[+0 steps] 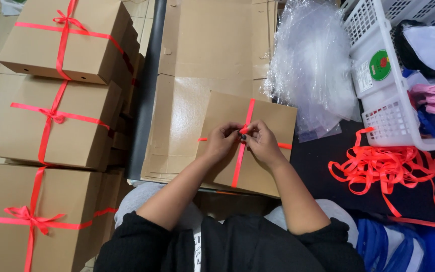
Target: Assembling a gift box by folding cardboard, adding shredded paper filler, placing items inside, and tying a red ribbon.
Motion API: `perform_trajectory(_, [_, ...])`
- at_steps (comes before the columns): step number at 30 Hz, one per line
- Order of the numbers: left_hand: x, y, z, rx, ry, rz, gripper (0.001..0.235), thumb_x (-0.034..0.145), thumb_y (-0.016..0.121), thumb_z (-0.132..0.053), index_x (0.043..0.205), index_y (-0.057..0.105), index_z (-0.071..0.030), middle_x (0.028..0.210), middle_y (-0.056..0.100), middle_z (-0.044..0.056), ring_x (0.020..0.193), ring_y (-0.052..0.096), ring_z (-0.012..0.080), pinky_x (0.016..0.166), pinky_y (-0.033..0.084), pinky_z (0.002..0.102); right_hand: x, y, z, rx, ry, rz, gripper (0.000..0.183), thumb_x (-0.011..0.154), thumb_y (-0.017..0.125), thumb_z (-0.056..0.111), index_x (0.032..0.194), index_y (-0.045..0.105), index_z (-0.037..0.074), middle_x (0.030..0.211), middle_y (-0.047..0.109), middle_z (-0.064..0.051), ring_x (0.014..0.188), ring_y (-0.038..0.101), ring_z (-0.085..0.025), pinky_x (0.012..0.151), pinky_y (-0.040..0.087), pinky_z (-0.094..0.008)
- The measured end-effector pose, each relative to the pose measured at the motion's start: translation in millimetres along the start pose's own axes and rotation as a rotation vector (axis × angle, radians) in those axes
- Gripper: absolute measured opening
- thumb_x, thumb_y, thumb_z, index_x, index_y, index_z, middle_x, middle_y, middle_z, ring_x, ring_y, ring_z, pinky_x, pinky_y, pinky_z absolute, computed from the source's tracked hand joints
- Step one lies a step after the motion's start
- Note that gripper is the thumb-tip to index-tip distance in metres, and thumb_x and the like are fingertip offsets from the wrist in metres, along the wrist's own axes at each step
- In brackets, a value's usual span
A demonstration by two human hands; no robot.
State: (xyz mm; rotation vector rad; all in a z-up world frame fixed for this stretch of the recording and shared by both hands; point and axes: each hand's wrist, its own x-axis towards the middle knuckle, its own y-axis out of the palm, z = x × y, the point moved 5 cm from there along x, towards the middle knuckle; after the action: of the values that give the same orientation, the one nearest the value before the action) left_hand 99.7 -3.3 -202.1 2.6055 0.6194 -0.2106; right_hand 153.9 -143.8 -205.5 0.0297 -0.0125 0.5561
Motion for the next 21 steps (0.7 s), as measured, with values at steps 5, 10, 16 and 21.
perform_trajectory(5, [-3.4,1.4,-4.5,0.027,-0.045,-0.013,0.019,0.090,0.063,0.010,0.102,0.075,0.002,0.083,0.070,0.018,0.071,0.064,0.0156,0.069,0.061,0.036,-0.8,2.7,8.8,0.007,0.050,-0.047,0.022,0.092,0.070,-0.006,0.106,0.055,0.001,0.091,0.059,-0.006,0.069,0.066,-0.012,0.057,0.059,-0.022])
perform_trajectory(10, [-12.7,-1.3,-24.7,0.068,-0.022,0.035,0.026,0.083,0.058,0.011,0.099,0.077,0.003,0.079,0.070,0.019,0.072,0.067,0.0188,0.071,0.061,0.036,-2.2,2.2,10.3,-0.140,0.039,-0.103,0.015,0.087,0.074,-0.006,0.098,0.071,0.005,0.092,0.065,-0.009,0.073,0.069,-0.014,0.061,0.060,-0.025])
perform_trajectory(16, [-12.9,2.8,-29.7,0.090,0.016,0.183,0.017,0.085,0.067,0.012,0.100,0.073,0.007,0.086,0.070,0.019,0.078,0.064,0.0176,0.072,0.060,0.035,-3.7,4.2,12.1,-0.071,0.059,-0.141,0.033,0.085,0.073,-0.008,0.110,0.059,0.006,0.093,0.063,-0.006,0.082,0.067,-0.010,0.070,0.058,-0.021])
perform_trajectory(21, [-8.1,2.2,-4.3,-0.131,0.025,0.199,0.006,0.091,0.061,0.015,0.094,0.067,0.013,0.088,0.067,0.024,0.081,0.063,0.0217,0.079,0.060,0.041,-2.4,3.3,10.2,-0.004,0.115,-0.143,0.031,0.082,0.079,-0.006,0.109,0.068,0.004,0.091,0.068,-0.004,0.079,0.070,-0.007,0.070,0.060,-0.019])
